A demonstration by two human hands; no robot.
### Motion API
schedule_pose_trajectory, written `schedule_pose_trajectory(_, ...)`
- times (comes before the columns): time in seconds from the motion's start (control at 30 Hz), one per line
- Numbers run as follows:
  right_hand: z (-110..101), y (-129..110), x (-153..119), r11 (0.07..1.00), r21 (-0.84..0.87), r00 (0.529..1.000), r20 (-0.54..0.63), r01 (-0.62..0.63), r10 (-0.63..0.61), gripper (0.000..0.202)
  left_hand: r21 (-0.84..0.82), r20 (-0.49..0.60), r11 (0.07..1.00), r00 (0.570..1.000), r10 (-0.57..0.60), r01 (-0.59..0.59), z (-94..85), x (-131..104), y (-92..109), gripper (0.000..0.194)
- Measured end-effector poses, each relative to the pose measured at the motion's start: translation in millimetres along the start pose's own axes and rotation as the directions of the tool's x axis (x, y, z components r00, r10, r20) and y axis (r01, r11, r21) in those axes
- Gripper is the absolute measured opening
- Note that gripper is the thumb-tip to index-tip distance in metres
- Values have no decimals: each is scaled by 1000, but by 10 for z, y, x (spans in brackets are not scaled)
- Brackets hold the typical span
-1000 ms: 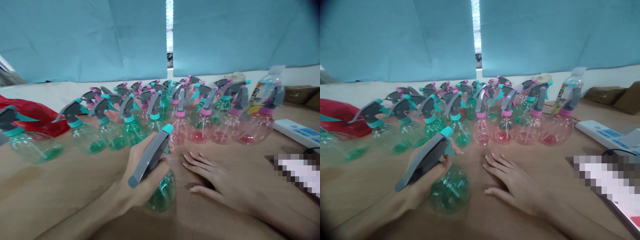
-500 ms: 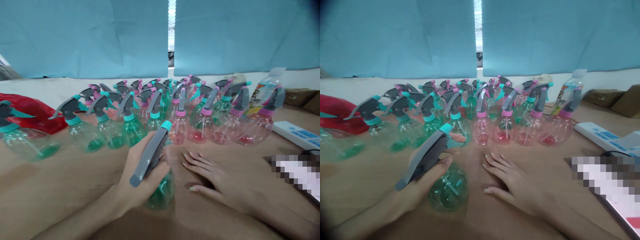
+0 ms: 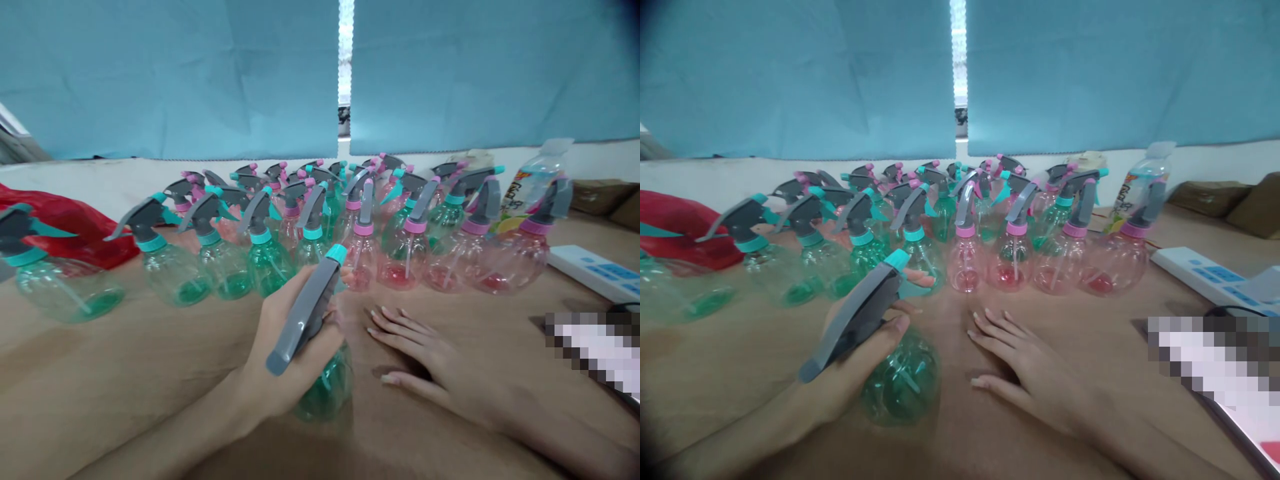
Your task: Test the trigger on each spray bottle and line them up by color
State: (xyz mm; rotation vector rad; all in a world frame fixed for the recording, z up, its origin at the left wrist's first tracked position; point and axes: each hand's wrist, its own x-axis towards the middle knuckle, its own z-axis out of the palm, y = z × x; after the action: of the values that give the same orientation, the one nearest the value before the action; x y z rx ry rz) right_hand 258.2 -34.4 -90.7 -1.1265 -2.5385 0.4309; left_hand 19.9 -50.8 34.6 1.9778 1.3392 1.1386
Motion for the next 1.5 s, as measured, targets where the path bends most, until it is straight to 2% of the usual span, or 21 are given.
schedule_pose_trajectory(0.23,-7,-4,8,1000,26,1000,-9,5,-4,62,22,-18,998,998,61,-61,6,25,-45,9)
schedule_pose_trajectory(0.57,8,10,1,1000,26,1000,-22,18,-17,63,-18,15,1000,1000,-1,1,-1,25,44,4)
schedule_pose_trajectory(0.83,-14,6,10,1000,16,1000,-4,17,-17,63,-92,30,995,999,-35,38,9,36,7,9)
schedule_pose_trajectory(1.2,-14,-13,4,1000,20,1000,-6,0,0,62,-58,42,997,998,-51,54,-1,35,33,21)
schedule_pose_trajectory(1.5,-33,-23,1,1000,25,1000,-21,14,-13,61,-76,31,997,1000,-6,8,8,40,-10,19)
